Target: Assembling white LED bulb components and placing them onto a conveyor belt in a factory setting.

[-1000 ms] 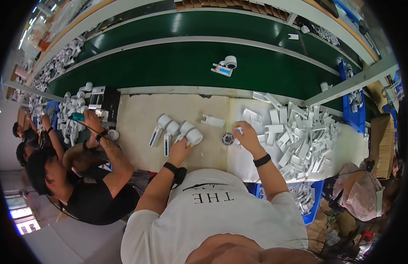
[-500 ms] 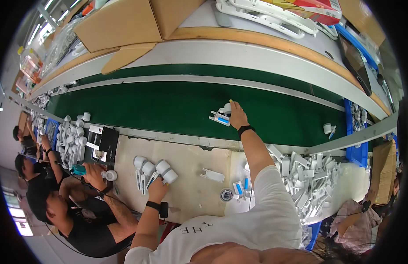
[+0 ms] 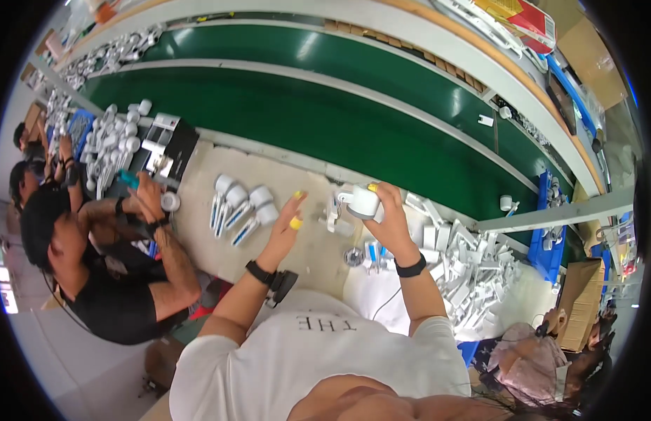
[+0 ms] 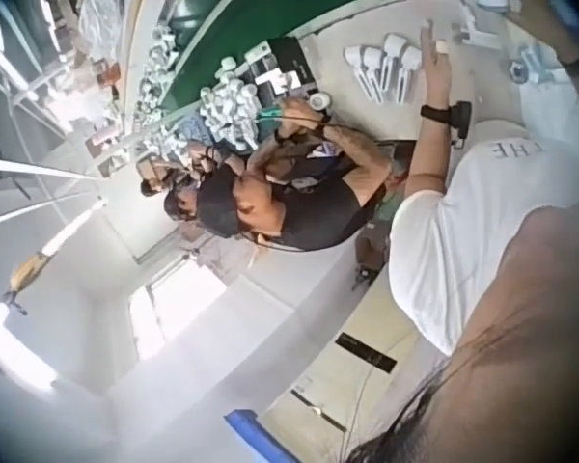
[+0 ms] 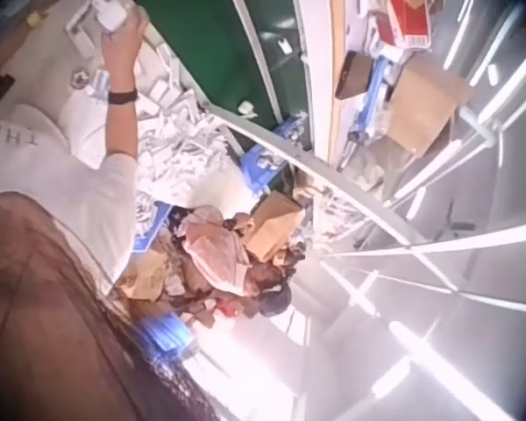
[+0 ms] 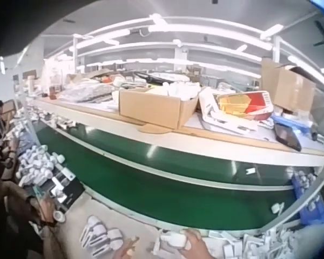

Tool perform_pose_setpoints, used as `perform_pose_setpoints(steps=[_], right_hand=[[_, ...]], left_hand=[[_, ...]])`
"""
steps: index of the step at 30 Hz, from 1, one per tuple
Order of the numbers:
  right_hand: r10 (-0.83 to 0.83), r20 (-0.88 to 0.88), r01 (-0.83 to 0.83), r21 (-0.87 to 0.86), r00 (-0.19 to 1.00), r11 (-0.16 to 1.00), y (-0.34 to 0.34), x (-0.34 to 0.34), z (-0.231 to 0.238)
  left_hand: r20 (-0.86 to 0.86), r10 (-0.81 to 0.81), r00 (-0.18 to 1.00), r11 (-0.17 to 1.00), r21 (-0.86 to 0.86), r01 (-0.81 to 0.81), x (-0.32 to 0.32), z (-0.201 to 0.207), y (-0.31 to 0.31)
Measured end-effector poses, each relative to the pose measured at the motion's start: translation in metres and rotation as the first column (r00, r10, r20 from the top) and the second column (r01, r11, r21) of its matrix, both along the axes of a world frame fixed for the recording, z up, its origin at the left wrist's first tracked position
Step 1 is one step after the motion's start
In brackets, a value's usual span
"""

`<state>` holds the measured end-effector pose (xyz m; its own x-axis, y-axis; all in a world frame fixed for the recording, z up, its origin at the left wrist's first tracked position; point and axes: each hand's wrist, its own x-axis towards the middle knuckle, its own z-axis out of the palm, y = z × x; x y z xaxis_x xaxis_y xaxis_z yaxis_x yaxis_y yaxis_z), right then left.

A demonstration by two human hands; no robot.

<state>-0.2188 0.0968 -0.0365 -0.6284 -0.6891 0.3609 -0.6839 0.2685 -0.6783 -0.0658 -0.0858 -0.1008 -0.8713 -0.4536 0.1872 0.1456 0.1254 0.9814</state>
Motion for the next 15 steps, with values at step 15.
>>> perform_pose_setpoints(steps=[15], right_hand=[[-0.073, 0.306, 0.091, -0.045, 0.949, 0.995, 0.069, 0.145, 0.037]], left_hand=[[-0.022, -0.292, 0.956, 0.717, 0.657, 0.234, 0.071, 0.068, 0.064]])
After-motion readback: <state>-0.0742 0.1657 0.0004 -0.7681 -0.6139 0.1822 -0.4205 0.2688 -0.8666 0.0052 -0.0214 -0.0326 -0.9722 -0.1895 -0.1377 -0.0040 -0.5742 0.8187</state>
